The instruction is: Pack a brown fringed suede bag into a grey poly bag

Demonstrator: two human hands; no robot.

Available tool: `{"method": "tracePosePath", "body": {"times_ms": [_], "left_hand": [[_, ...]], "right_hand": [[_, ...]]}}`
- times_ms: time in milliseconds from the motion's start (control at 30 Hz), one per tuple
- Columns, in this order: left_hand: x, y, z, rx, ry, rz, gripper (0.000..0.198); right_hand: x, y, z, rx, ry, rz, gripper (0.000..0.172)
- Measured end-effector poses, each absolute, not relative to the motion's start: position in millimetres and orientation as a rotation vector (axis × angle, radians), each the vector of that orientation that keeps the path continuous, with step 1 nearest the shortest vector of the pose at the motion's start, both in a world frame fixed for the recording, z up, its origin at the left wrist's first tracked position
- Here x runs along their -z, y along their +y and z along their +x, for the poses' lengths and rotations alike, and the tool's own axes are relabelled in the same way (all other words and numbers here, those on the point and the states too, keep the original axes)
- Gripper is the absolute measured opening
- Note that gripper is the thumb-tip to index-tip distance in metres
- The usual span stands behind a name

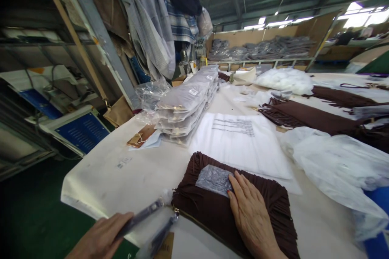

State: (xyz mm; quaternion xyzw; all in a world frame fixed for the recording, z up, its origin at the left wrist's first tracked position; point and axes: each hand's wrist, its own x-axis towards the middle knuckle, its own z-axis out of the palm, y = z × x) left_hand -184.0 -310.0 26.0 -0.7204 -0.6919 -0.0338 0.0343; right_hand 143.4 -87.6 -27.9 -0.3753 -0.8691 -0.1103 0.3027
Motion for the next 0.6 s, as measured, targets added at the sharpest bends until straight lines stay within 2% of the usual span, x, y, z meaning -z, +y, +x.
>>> {"method": "tracePosePath", "body": {"times_ms": [33, 100, 200, 300, 400, 500, 600], "left_hand": [[-46, -302, -187, 0.061, -2.005, -2.262, 0.039], [-91, -281, -186, -0.010, -1.772, -2.243, 0.044], [-149, -239, -159, 0.054, -1.430, -2.314, 0.037], [-176, -188, -110, 0.142, -1.142, -2.458, 0.036], [-169, -137, -61, -0.015, -0.911, -2.596, 0.018], [-138, -98, -30, -0.088, -0.839, -2.702, 0.015], [-98, -81, -20, -0.070, -0.874, -2.823, 0.039]], "right_hand": [[28, -88, 143, 0.297, -2.296, -0.999, 0.040], [28, -88, 143, 0.288, -2.277, -1.018, 0.041], [29, -89, 142, 0.261, -2.244, -1.083, 0.048], [28, -90, 141, 0.282, -2.226, -1.109, 0.054], [29, -91, 139, 0.295, -2.198, -1.079, 0.057], [33, -90, 139, 0.256, -2.154, -1.033, 0.055], [34, -91, 143, 0.067, -2.120, -1.108, 0.059]]}}
